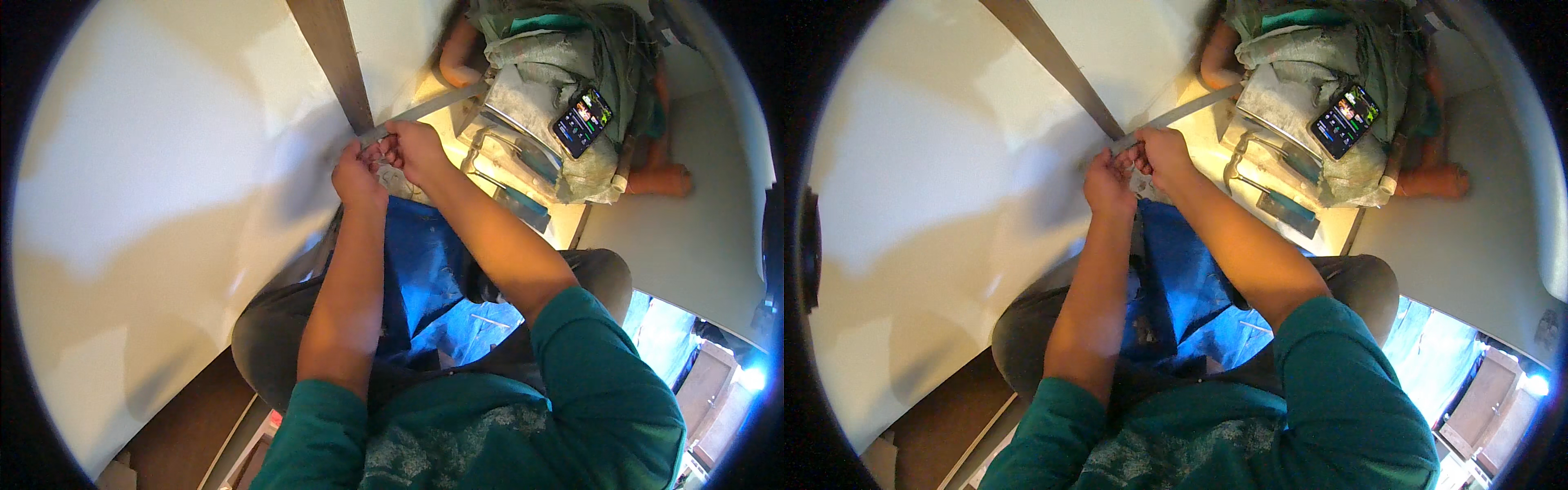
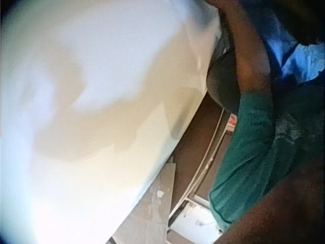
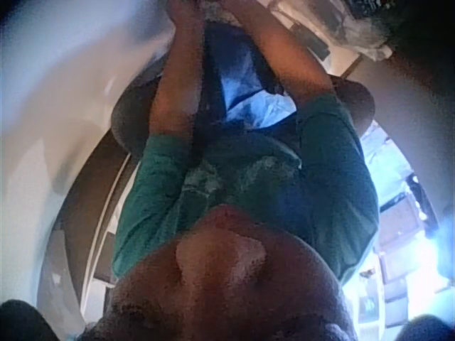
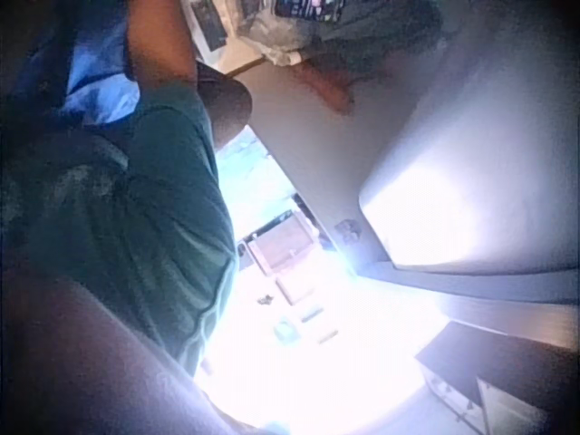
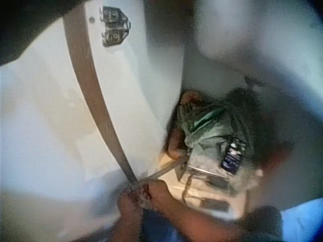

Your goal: The person sits on the floor and uses a hammer and screwdriver to install a hinge on a cabinet door. They measure the door with a ruler, position the hinge, and secure it with screws.

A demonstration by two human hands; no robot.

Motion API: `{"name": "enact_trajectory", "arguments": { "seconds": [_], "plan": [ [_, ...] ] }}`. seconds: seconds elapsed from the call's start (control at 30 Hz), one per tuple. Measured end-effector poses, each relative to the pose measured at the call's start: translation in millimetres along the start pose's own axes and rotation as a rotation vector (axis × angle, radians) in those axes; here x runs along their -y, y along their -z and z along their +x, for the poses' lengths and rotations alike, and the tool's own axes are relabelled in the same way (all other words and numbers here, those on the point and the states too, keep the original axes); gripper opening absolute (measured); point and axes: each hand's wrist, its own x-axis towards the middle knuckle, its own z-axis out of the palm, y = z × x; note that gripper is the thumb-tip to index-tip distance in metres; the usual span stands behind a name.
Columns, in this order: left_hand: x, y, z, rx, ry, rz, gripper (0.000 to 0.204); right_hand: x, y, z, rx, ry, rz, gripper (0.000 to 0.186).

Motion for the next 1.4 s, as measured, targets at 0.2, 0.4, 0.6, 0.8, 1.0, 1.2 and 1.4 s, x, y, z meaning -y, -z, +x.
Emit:
{"name": "enact_trajectory", "arguments": {
  "seconds": [0.2, 0.4, 0.6, 0.8, 1.0, 1.2, 1.4],
  "plan": [
    [20, 40, -2, -0.12, 0.039, -0.021, 0.017, -32, 4, 4, -0.022, -0.075, -0.22, 0.017],
    [18, 44, -13, -0.07, 0.076, -0.125, 0.02, -21, -4, -19, 0.118, 0.061, -0.377, 0.024],
    [-2, 10, -13, 0.097, 0.0, -0.009, 0.023, 25, 1, -6, 0.0, 0.006, -0.284, 0.028],
    [-6, 12, 1, 0.179, 0.098, -0.017, 0.025, 32, 7, 10, 0.035, -0.046, -0.331, 0.021],
    [-5, 17, 12, 0.209, 0.137, -0.002, 0.026, 29, 5, 9, 0.019, -0.056, -0.335, 0.021],
    [-9, 14, 13, 0.135, 0.104, -0.032, 0.023, 24, 3, 4, 0.017, -0.026, -0.252, 0.021],
    [-18, -7, -3, 0.167, -0.008, -0.062, 0.021, 41, -3, -8, 0.002, 0.009, -0.18, 0.019]
  ]
}}
